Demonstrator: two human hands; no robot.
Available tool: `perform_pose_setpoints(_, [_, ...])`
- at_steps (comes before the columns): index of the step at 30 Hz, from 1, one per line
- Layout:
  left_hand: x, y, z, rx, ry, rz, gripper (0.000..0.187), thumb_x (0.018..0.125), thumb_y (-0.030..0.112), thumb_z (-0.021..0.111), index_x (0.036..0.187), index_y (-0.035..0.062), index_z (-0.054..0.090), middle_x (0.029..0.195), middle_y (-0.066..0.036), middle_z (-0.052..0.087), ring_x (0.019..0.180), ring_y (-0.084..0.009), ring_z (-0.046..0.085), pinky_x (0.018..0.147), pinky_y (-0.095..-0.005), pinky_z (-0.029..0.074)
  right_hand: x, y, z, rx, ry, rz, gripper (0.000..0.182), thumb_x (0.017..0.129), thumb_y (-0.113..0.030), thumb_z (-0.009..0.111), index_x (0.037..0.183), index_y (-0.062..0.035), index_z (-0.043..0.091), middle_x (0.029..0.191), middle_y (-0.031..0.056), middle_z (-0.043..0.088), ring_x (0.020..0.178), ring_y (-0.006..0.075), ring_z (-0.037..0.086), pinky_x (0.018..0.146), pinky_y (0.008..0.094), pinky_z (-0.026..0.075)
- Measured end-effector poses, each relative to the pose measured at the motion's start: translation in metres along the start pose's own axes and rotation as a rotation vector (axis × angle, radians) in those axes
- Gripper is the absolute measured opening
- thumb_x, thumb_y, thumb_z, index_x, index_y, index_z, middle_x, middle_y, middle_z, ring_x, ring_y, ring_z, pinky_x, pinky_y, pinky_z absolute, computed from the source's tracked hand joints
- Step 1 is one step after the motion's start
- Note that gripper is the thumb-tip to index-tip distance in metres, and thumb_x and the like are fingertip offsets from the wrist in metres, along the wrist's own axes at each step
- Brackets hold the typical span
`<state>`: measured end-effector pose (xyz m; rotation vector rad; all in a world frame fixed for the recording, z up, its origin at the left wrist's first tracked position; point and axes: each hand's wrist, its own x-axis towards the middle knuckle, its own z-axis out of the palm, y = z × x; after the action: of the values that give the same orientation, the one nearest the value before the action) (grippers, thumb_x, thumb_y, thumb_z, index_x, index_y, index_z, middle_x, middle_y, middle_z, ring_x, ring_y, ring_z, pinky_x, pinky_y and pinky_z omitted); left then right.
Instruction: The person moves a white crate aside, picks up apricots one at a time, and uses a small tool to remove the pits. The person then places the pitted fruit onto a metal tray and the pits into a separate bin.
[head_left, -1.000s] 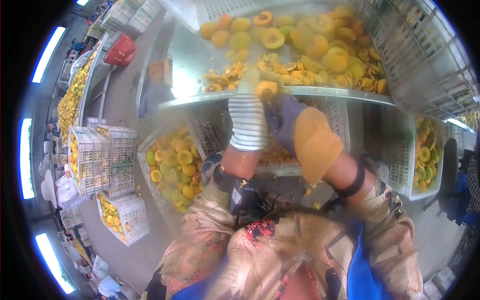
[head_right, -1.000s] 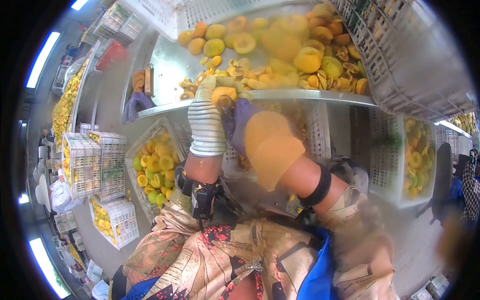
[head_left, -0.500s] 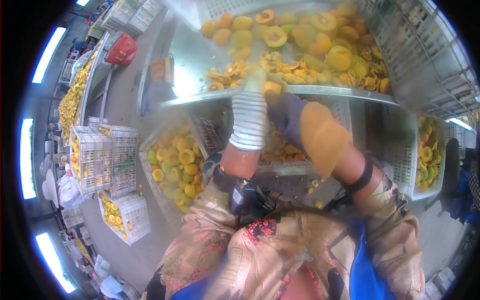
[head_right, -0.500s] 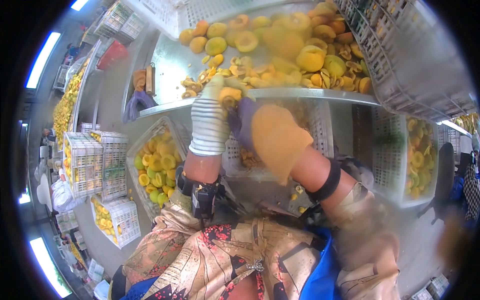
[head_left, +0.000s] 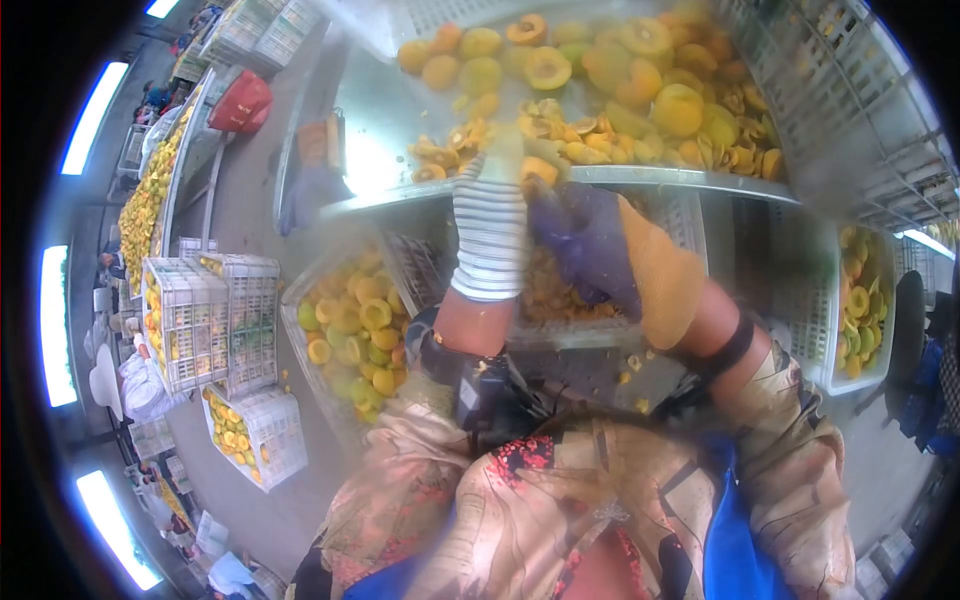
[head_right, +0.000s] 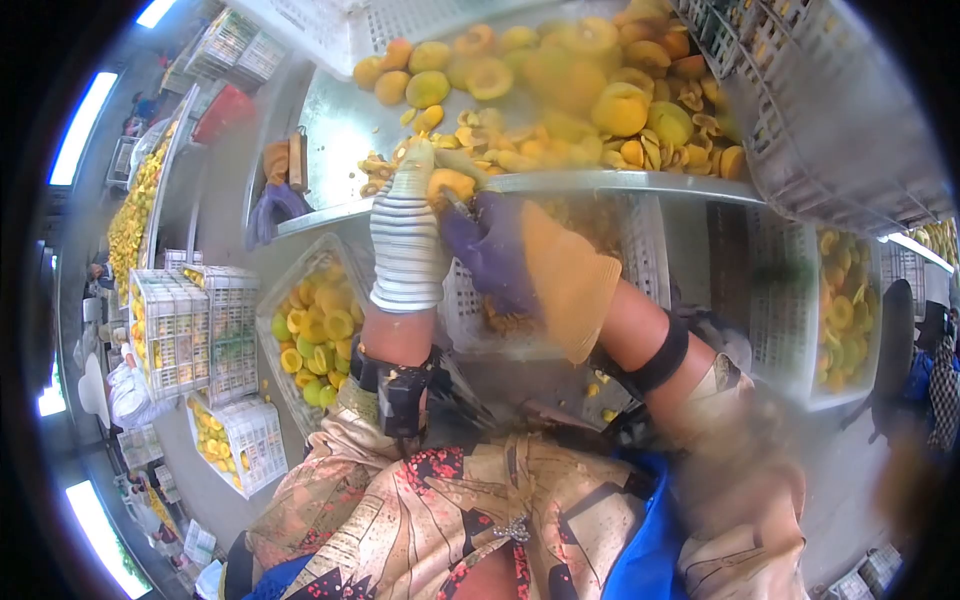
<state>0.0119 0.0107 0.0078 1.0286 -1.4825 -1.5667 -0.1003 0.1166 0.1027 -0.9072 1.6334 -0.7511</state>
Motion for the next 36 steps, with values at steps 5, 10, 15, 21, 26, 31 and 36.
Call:
perform_pose_setpoints(5, [-0.007, 0.026, 0.014, -0.133, -0.023, 0.102, 0.035, 0.099, 0.033, 0.053, 0.101, 0.0008, 0.065, 0.089, -0.007, 0.067, 0.082, -0.0136, 0.064, 0.068, -0.0226, 0.051, 0.024, 0.039, 0.021, -0.507, 0.365, -0.303, 0.038, 0.095, -0.037, 0.048, 0.103, -0.0015, 0.06, 0.089, 0.0236, 0.068, 0.082, 0.0408, 0.066, 0.072, 0.0493, 0.051])
perform_pose_setpoints(10, [0.002, 0.025, -0.001, -0.031, -0.269, 0.125, 0.035, 0.1, 0.029, 0.051, 0.112, -0.0016, 0.063, 0.105, -0.011, 0.067, 0.098, -0.0188, 0.064, 0.086, -0.0306, 0.051, 0.017, 0.02, 0.013, -0.717, 0.322, -0.127, 0.024, 0.091, -0.026, 0.058, 0.104, -0.0061, 0.056, 0.091, 0.0215, 0.066, 0.082, 0.0414, 0.064, 0.07, 0.0496, 0.049])
perform_pose_setpoints(15, [0.001, 0.003, 0.003, 0.856, 0.162, 0.906, 0.033, 0.101, 0.023, 0.045, 0.117, -0.0006, 0.062, 0.108, -0.015, 0.067, 0.101, -0.0237, 0.063, 0.088, -0.0335, 0.049, 0.027, 0.061, 0.022, -0.421, 0.417, -0.829, 0.028, 0.086, -0.024, 0.06, 0.106, -0.005, 0.057, 0.088, 0.0187, 0.064, 0.078, 0.0383, 0.062, 0.071, 0.0458, 0.05])
perform_pose_setpoints(21, [-0.006, 0.036, -0.002, 0.172, -0.056, 0.231, 0.029, 0.096, 0.021, 0.05, 0.09, 0.0, 0.068, 0.081, -0.006, 0.067, 0.073, -0.0147, 0.059, 0.067, -0.0281, 0.047, 0.003, 0.069, -0.025, -0.743, 0.071, -1.069, 0.043, 0.072, -0.019, 0.064, 0.109, 0.0032, 0.058, 0.082, 0.0163, 0.061, 0.07, 0.0322, 0.063, 0.062, 0.035, 0.051])
perform_pose_setpoints(26, [0.003, 0.026, 0.019, -0.165, 0.023, 0.072, 0.033, 0.094, 0.032, 0.056, 0.081, 0.0036, 0.066, 0.068, -0.002, 0.058, 0.064, -0.0113, 0.053, 0.061, -0.026, 0.043, -0.032, 0.0, -0.017, -0.373, 0.141, -0.238, 0.028, 0.089, -0.015, 0.054, 0.111, 0.0006, 0.06, 0.098, 0.0241, 0.066, 0.092, 0.0392, 0.065, 0.071, 0.0447, 0.05])
perform_pose_setpoints(31, [-0.004, 0.028, 0.025, -0.249, 0.002, -0.034, 0.034, 0.095, 0.031, 0.054, 0.078, 0.0046, 0.065, 0.07, -0.003, 0.059, 0.066, -0.0126, 0.053, 0.063, -0.0254, 0.041, -0.023, 0.028, -0.027, -0.17, 0.136, -0.449, 0.028, 0.087, -0.022, 0.06, 0.108, -0.0022, 0.061, 0.089, 0.0216, 0.067, 0.075, 0.0355, 0.066, 0.068, 0.0419, 0.051])
perform_pose_setpoints(36, [0.0, 0.018, 0.025, -0.002, -0.055, 0.235, 0.031, 0.095, 0.024, 0.05, 0.075, 0.0028, 0.064, 0.073, -0.003, 0.061, 0.066, -0.0119, 0.052, 0.064, -0.0255, 0.041, -0.026, 0.029, -0.032, -0.315, 0.04, -0.481, 0.031, 0.075, -0.02, 0.069, 0.099, -0.0029, 0.061, 0.08, 0.0136, 0.068, 0.073, 0.0288, 0.065, 0.065, 0.0372, 0.051])
